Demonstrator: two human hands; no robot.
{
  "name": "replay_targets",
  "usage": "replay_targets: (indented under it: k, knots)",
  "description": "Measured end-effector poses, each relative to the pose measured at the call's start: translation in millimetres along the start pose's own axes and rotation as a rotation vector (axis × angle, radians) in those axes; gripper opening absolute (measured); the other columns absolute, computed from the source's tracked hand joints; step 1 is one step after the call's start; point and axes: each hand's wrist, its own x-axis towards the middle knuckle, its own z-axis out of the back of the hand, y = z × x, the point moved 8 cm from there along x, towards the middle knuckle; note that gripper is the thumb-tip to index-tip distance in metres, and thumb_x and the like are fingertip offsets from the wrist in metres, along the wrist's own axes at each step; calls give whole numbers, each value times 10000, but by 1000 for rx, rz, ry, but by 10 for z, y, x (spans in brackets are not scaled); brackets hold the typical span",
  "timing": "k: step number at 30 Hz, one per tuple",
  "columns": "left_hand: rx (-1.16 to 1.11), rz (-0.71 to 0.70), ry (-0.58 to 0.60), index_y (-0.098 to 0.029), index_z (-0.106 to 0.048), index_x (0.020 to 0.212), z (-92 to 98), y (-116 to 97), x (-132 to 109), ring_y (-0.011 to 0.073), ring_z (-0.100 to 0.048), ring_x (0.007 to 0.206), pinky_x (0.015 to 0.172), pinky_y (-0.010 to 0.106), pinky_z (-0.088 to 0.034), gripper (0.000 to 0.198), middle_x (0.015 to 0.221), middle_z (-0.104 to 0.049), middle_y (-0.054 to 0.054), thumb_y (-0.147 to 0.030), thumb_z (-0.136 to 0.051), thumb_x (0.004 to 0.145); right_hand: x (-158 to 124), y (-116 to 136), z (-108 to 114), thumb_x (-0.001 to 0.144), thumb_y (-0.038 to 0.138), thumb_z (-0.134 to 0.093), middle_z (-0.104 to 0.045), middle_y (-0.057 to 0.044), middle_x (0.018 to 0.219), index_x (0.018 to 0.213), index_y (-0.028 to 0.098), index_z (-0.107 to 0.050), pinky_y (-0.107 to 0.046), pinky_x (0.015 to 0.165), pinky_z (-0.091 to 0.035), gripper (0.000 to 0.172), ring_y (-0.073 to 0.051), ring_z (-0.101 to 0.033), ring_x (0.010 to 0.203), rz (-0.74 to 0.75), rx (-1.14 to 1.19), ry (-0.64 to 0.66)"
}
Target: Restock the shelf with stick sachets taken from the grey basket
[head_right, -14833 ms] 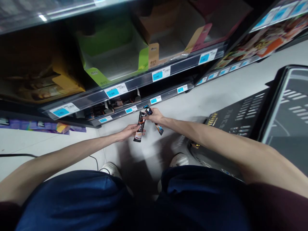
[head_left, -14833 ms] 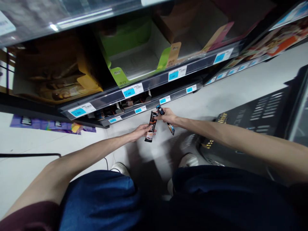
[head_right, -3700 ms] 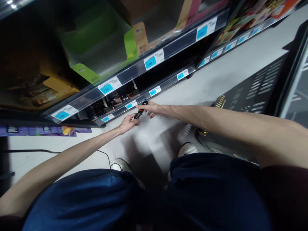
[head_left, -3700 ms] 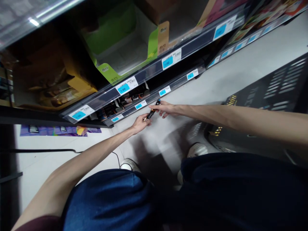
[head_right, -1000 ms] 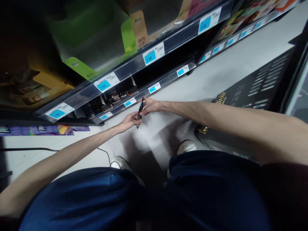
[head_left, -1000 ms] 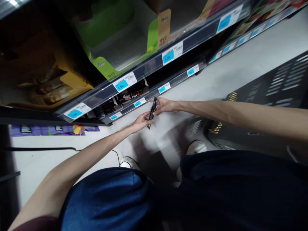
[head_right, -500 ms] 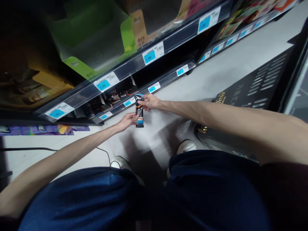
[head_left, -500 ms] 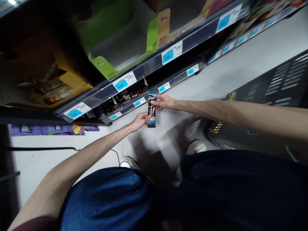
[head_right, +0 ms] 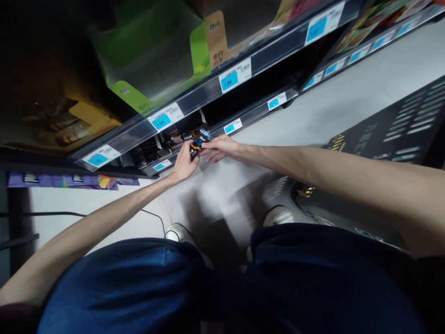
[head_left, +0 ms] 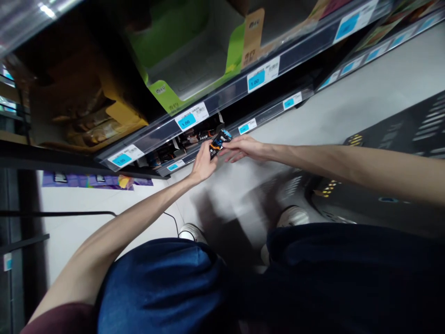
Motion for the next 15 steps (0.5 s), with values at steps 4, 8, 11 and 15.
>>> replay_targets:
  k: [4, 8, 11, 15]
  knots:
    - [176, -75, -43, -193, -479, 1130, 212, 119, -4, 294, -503, 1136, 1027, 465, -367, 351, 1154, -536, 126, -165, -542, 786, -28, -27, -167, 792, 531, -737, -723, -154, 1124, 987, 141, -708, -290, 619, -605, 437, -223, -740, 783, -41, -114, 150]
    - [291, -153, -115, -180, -506, 1070, 518, 221, 46, 308, -502, 1119, 1000, 477, -387, 322, 1117, -539, 138, -209, -557, 753, -50, -138, -215, 772, 529, -758, -726, -158, 1107, 1011, 143, -689, -298, 634, -607, 459, -222, -739, 778, -86, -157, 207]
    - [369, -138, -133, -168, -538, 1097, 745, 354, 106, 302, -534, 1081, 983, 467, -412, 389, 1066, -575, 123, -245, -559, 716, -39, -222, -174, 758, 521, -773, -726, -162, 1105, 1034, 146, -671, -299, 614, -604, 477, -233, -740, 789, -128, -170, 204]
    - [496, -26, -98, -131, -571, 1160, 1020, 623, 121, 351, -555, 1113, 1008, 500, -417, 471, 1094, -617, 158, -280, -549, 714, -27, -227, -128, 749, 528, -776, -730, -159, 1099, 1046, 148, -667, -299, 607, -603, 494, -242, -740, 796, -129, -193, 185]
